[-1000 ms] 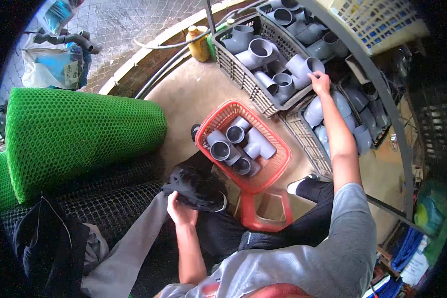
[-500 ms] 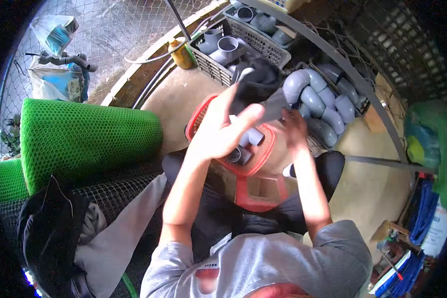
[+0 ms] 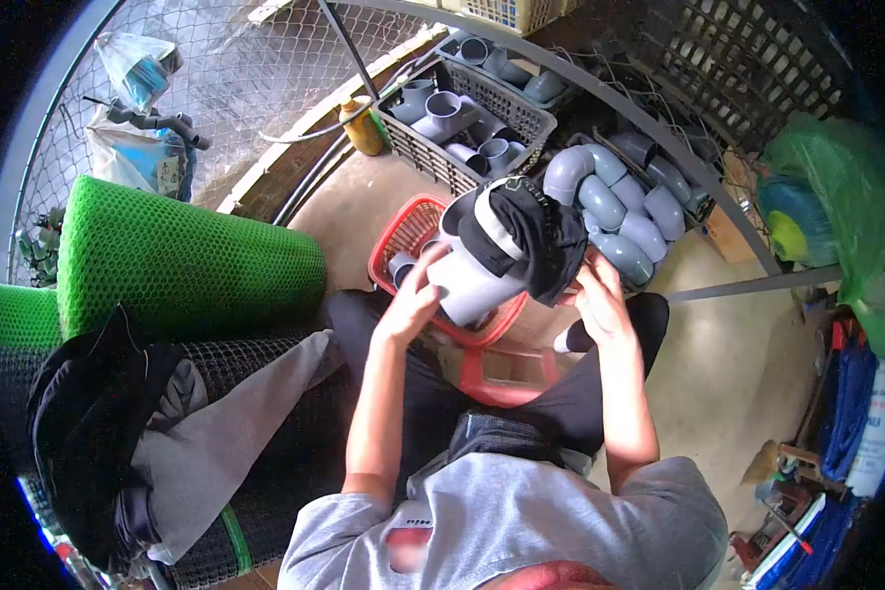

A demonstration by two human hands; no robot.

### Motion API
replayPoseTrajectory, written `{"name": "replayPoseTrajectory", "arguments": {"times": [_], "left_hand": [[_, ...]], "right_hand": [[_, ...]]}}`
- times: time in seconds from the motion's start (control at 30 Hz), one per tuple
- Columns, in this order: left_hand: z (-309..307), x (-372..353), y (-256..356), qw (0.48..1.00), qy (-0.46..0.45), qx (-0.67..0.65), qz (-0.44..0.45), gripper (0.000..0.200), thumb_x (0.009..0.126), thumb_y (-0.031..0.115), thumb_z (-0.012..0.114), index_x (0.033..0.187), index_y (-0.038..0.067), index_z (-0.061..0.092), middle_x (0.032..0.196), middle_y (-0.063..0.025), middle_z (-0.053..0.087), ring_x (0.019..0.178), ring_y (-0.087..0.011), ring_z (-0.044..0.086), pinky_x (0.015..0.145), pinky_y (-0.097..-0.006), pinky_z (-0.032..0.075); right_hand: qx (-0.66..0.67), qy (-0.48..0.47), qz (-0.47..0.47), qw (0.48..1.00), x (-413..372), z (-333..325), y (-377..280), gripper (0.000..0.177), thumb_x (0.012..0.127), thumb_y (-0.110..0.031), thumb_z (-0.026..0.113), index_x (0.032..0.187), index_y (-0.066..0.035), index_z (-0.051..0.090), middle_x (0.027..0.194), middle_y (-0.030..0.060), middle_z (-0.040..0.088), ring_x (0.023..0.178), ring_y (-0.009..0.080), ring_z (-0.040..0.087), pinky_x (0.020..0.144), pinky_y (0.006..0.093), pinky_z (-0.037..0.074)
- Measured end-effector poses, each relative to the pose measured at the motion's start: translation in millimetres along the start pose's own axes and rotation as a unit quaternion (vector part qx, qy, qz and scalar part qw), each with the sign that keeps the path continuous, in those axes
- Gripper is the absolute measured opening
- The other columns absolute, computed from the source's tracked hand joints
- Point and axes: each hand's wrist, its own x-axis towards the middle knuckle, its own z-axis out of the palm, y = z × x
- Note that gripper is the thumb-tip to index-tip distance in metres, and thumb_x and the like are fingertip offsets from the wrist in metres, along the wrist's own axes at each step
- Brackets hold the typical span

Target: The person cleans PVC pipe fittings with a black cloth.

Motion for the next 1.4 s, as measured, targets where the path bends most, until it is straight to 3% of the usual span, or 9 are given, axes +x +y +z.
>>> {"name": "replayPoseTrajectory", "arguments": {"times": [0.23, 0.4, 0.53, 0.8, 0.97, 1.07, 1.2, 1.27, 1.4], "left_hand": [[18, -10, -45, 0.956, -0.002, -0.284, -0.075, 0.104, 0.073, 0.037, 0.082, 0.158, 0.004, 0.031, 0.153, -0.0157, 0.048, 0.141, -0.0331, 0.047, 0.118, -0.0477, 0.037], [58, -10, -29, 0.987, 0.009, -0.157, 0.022, 0.104, 0.072, 0.041, 0.082, 0.155, 0.002, 0.033, 0.15, -0.0184, 0.05, 0.138, -0.0348, 0.05, 0.116, -0.0479, 0.04], [76, -15, -15, 0.994, 0.02, -0.095, 0.043, 0.104, 0.072, 0.034, 0.085, 0.155, 0.001, 0.031, 0.148, -0.0158, 0.05, 0.135, -0.0299, 0.052, 0.115, -0.0437, 0.04], [72, -16, -12, 0.966, 0.117, -0.2, 0.111, 0.102, 0.075, 0.061, 0.08, 0.154, 0.013, 0.037, 0.143, -0.0069, 0.056, 0.129, -0.0259, 0.058, 0.107, -0.043, 0.051], [85, -37, -6, 0.98, 0.147, -0.044, 0.127, 0.106, 0.069, 0.031, 0.09, 0.155, 0.007, 0.033, 0.148, -0.0099, 0.048, 0.138, -0.0267, 0.048, 0.117, -0.0431, 0.037], [89, -49, 0, 0.968, 0.152, 0.146, 0.135, 0.106, 0.068, 0.027, 0.091, 0.154, 0.002, 0.034, 0.143, -0.0107, 0.051, 0.133, -0.0224, 0.049, 0.113, -0.0394, 0.038], [82, -30, 3, 0.965, 0.185, 0.014, 0.187, 0.109, 0.07, 0.021, 0.088, 0.159, 0.002, 0.027, 0.149, -0.0153, 0.047, 0.138, -0.0277, 0.047, 0.116, -0.041, 0.036], [79, -25, 13, 0.965, 0.178, -0.069, 0.18, 0.107, 0.073, 0.017, 0.086, 0.16, 0.005, 0.024, 0.149, -0.0147, 0.047, 0.137, -0.0278, 0.047, 0.115, -0.0416, 0.039], [91, -36, 14, 0.972, 0.161, -0.023, 0.171, 0.101, 0.073, 0.02, 0.085, 0.157, 0.004, 0.03, 0.147, -0.0146, 0.048, 0.137, -0.0272, 0.047, 0.115, -0.0396, 0.037]], "right_hand": [[-0.327, -0.038, -0.134, 0.935, 17, -4, -13, 0.057, 0.098, -0.01, 0.05, 0.152, 0.004, 0.039, 0.152, 0.0212, 0.047, 0.143, 0.0315, 0.044, 0.121, 0.0399, 0.03], [-0.424, -0.021, -0.456, 0.782, 11, 54, -55, 0.057, 0.095, -0.019, 0.055, 0.147, 0.001, 0.048, 0.153, 0.028, 0.044, 0.144, 0.0383, 0.043, 0.12, 0.045, 0.03], [-0.502, -0.048, -0.482, 0.717, 23, 83, -42, 0.046, 0.103, -0.027, 0.046, 0.144, -0.006, 0.056, 0.149, 0.0139, 0.056, 0.14, 0.0319, 0.05, 0.121, 0.0621, 0.015], [-0.369, -0.119, -0.439, 0.81, -21, 103, 42, 0.048, 0.096, -0.009, 0.049, 0.143, -0.001, 0.057, 0.161, 0.0284, 0.033, 0.152, 0.0482, 0.026, 0.124, 0.0557, 0.022], [-0.299, -0.03, -0.42, 0.856, -1, 112, 19, 0.054, 0.102, -0.017, 0.04, 0.153, 0.001, 0.041, 0.166, 0.0283, 0.022, 0.155, 0.0472, 0.013, 0.127, 0.0502, 0.013], [-0.258, 0.015, -0.344, 0.903, 12, 97, 42, 0.054, 0.107, -0.025, 0.034, 0.153, 0.004, 0.038, 0.159, 0.0256, 0.035, 0.148, 0.0378, 0.031, 0.122, 0.0446, 0.024], [-0.095, 0.012, -0.281, 0.955, -1, 102, 67, 0.053, 0.11, -0.026, 0.031, 0.151, 0.007, 0.039, 0.15, 0.0251, 0.049, 0.139, 0.0354, 0.048, 0.118, 0.043, 0.034], [-0.281, -0.069, -0.339, 0.895, -38, 120, 38, 0.056, 0.108, -0.018, 0.028, 0.16, 0.003, 0.023, 0.168, 0.0282, 0.012, 0.157, 0.0419, 0.01, 0.127, 0.0448, 0.011], [-0.206, -0.065, -0.351, 0.911, -2, 110, 36, 0.057, 0.109, -0.024, 0.031, 0.16, 0.0, 0.025, 0.164, 0.0242, 0.019, 0.15, 0.0372, 0.021, 0.124, 0.0429, 0.02]]}}
